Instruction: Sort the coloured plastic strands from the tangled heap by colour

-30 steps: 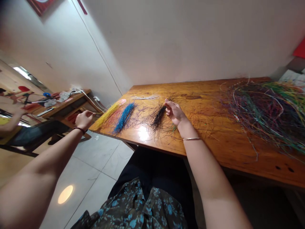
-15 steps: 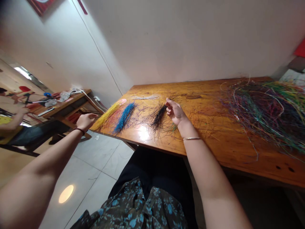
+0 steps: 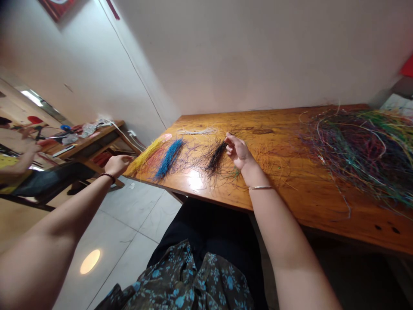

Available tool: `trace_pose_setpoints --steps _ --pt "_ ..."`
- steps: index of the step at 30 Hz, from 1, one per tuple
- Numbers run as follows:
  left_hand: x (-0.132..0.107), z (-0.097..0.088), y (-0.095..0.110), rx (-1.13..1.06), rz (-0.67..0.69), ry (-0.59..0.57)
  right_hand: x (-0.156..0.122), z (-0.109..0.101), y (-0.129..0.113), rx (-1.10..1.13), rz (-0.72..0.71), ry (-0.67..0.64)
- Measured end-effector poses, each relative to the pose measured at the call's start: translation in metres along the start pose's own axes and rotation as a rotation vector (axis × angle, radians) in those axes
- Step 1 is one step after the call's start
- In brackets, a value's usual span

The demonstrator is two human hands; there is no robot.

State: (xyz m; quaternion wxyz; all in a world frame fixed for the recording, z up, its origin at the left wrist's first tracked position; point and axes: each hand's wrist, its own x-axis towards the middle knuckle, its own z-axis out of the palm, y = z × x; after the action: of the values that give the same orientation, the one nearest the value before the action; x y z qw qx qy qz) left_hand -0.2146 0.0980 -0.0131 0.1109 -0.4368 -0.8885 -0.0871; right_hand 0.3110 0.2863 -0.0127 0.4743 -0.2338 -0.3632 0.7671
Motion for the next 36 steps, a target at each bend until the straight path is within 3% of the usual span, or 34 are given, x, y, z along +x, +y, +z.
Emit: trace_pose_setpoints --steps 12,20,29,36 --pt "-0.008 -0.002 -0.003 -0.042 0.000 0.000 0.001 -0.001 0.000 -0.009 -0.008 0.005" --pt "-0.042 -0.004 -0.014 -0.139 -0.056 0.049 0.002 -0.002 0.000 -0.008 -0.011 -0.019" --pt "-0.118 0.035 -0.007 -0.346 -0.175 -0.090 0.006 -0.006 0.000 0.020 -0.015 -0.016" --pt "-0.129 0.045 0.011 -0.475 -0.185 -0.162 0.006 -0.006 0.000 0.059 0.012 -0.002"
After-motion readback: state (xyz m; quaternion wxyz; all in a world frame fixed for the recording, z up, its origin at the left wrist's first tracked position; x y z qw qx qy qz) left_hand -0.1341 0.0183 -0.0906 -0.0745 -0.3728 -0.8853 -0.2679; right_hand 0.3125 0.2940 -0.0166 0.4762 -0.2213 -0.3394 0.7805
